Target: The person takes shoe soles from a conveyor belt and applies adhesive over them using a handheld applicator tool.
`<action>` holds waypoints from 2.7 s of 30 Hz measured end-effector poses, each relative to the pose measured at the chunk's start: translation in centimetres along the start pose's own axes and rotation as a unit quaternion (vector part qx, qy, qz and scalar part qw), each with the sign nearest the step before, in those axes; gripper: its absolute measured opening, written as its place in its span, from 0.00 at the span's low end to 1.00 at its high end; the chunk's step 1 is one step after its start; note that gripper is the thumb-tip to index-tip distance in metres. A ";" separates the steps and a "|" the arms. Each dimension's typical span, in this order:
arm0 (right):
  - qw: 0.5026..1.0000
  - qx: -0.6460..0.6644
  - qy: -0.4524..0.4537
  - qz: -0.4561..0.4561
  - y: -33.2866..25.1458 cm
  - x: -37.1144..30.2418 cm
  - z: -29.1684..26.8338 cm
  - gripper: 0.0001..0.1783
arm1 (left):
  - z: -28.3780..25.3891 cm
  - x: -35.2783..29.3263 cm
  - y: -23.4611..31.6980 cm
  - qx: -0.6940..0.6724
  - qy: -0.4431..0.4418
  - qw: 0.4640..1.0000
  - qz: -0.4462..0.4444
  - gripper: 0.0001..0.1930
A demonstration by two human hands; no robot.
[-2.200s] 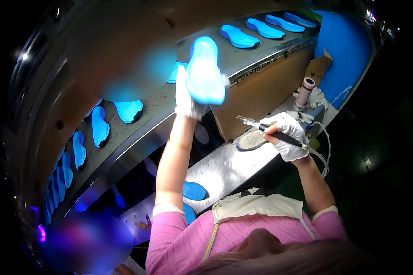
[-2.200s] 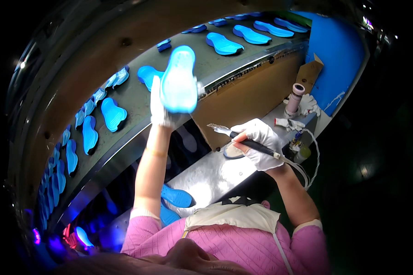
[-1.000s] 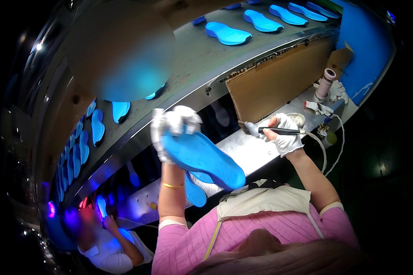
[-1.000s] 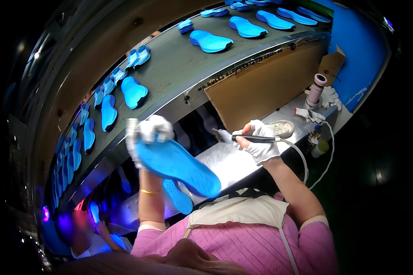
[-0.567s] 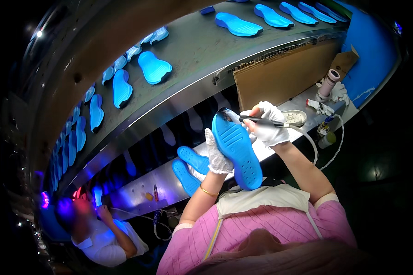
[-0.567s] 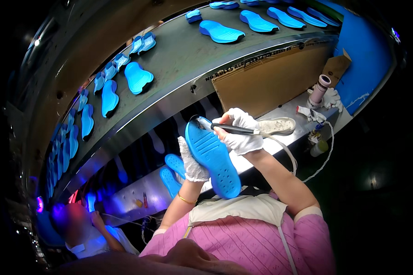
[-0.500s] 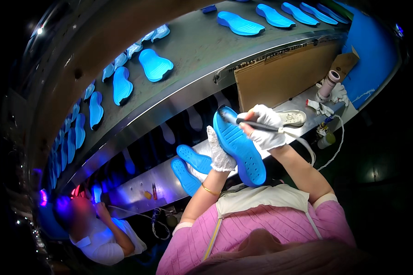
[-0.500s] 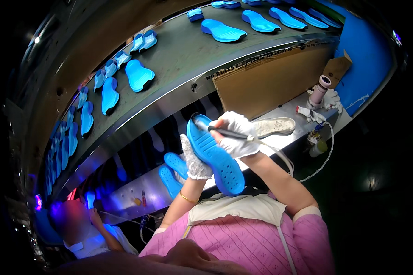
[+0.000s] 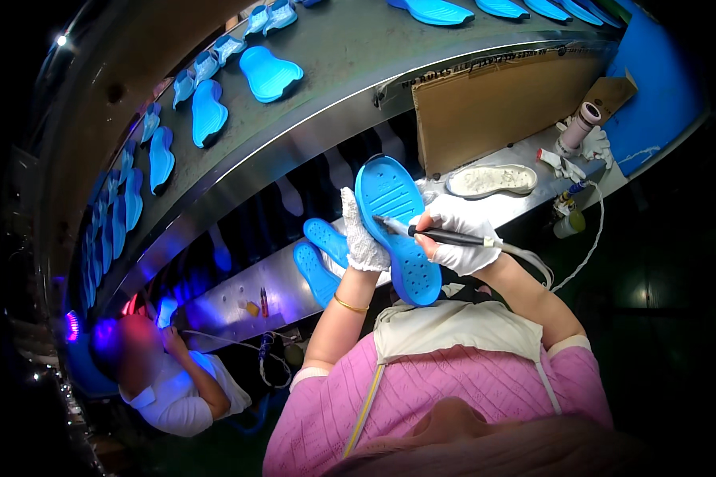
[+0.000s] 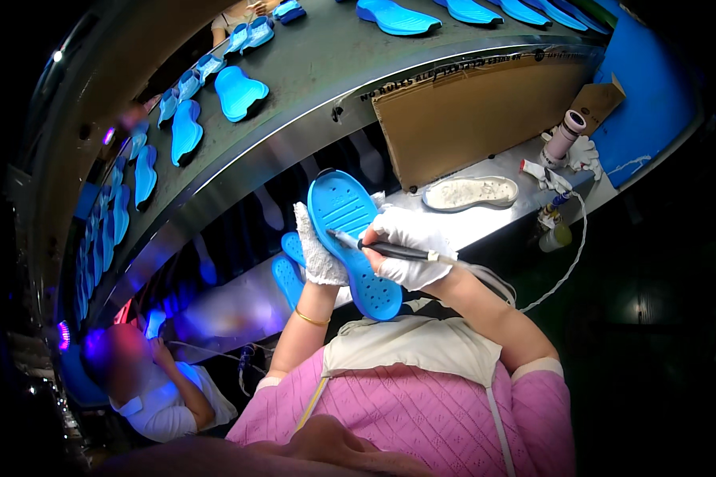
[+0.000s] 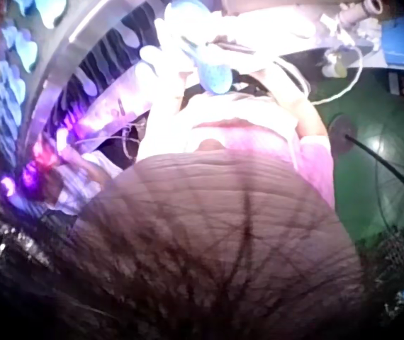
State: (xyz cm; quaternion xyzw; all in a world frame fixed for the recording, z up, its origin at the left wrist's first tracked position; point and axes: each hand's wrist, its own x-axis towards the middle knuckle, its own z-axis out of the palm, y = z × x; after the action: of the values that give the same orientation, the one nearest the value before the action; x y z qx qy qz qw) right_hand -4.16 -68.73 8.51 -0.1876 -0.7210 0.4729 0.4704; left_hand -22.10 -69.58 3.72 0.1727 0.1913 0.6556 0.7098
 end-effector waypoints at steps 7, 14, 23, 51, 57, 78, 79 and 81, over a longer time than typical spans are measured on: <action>0.972 0.156 -0.074 0.161 0.5 -2.5 -0.9 0.06 | 1.0 -2.4 -0.5 0.070 -0.009 0.997 -0.012 0.50; 0.990 0.058 -0.065 0.114 1.1 -4.8 -2.3 0.04 | -0.2 -4.1 -3.1 0.226 0.047 0.969 -0.090 0.51; 0.996 -0.040 -0.032 -0.078 0.3 -2.4 -0.9 0.09 | 0.9 -0.1 -1.7 -0.001 -0.045 0.998 0.036 0.58; 0.915 0.150 -0.171 0.334 0.2 0.3 -6.1 0.09 | 2.5 3.1 3.2 0.335 -0.131 0.933 -0.004 0.64; 0.986 -0.094 -0.133 0.031 0.0 0.0 -4.5 0.08 | 4.2 4.6 3.5 0.374 -0.075 0.922 -0.071 0.44; 0.979 -0.083 -0.141 0.121 0.0 1.4 -7.0 0.08 | 4.5 3.9 3.7 0.446 0.015 0.892 -0.076 0.38; 0.976 -0.067 -0.157 0.135 -0.2 1.4 -7.3 0.08 | 4.5 3.5 3.9 0.456 0.021 0.887 -0.072 0.38; 0.977 -0.024 -0.136 0.164 -0.6 1.2 -7.7 0.08 | 4.6 2.9 4.5 0.417 0.032 0.908 -0.023 0.41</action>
State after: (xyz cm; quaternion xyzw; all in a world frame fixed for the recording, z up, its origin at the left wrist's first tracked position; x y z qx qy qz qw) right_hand 1.98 -64.23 10.49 -0.2487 -0.7485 0.5475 0.2794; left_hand -23.52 -66.28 9.83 0.4276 0.4737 0.5044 0.5817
